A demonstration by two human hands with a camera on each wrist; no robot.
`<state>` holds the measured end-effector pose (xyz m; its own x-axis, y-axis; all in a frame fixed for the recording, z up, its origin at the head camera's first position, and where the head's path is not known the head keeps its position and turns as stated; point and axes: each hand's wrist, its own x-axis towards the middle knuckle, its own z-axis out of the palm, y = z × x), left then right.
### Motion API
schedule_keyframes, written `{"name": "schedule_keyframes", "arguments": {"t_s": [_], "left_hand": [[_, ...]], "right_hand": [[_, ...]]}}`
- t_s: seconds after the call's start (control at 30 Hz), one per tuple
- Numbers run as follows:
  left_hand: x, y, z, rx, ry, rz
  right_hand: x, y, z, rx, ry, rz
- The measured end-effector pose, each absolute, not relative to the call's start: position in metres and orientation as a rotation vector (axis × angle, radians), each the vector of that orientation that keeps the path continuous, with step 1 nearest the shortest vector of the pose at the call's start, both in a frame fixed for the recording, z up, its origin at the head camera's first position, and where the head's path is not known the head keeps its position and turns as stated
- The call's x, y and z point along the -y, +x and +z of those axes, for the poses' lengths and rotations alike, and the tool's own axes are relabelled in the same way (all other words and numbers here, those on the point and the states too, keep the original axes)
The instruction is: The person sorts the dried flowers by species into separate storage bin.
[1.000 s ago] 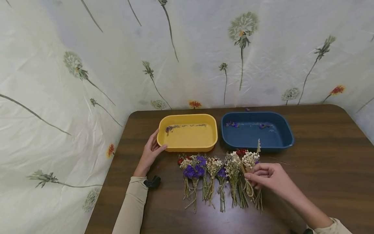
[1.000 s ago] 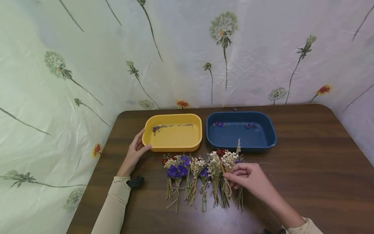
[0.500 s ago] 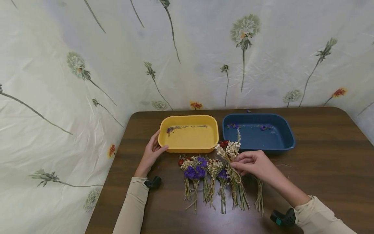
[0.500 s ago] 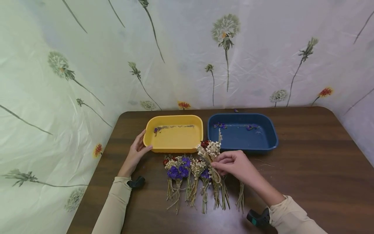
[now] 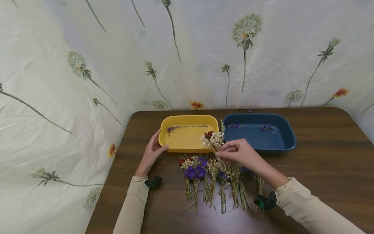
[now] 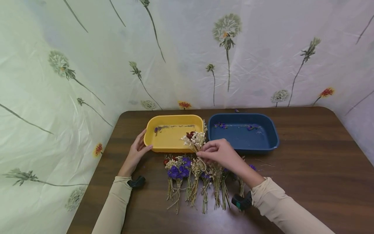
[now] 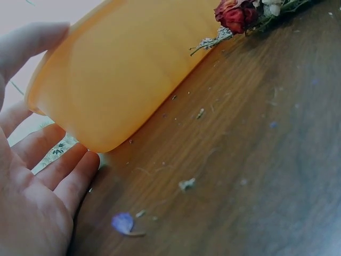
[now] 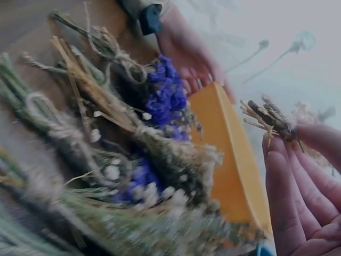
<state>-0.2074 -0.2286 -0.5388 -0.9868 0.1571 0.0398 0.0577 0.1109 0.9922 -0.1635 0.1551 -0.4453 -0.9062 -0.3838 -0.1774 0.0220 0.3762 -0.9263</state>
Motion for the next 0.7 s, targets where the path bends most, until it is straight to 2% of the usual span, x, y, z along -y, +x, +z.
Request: {"name": "schedule_keyframes", "arguments": {"t_s": [0.7], "left_hand": [[0.227, -0.208, -0.537, -2.283, 0.200, 2.048]], "right_hand": [[-0.125, -0.229, -0.435, -2.205, -0.335, -1.536]]}}
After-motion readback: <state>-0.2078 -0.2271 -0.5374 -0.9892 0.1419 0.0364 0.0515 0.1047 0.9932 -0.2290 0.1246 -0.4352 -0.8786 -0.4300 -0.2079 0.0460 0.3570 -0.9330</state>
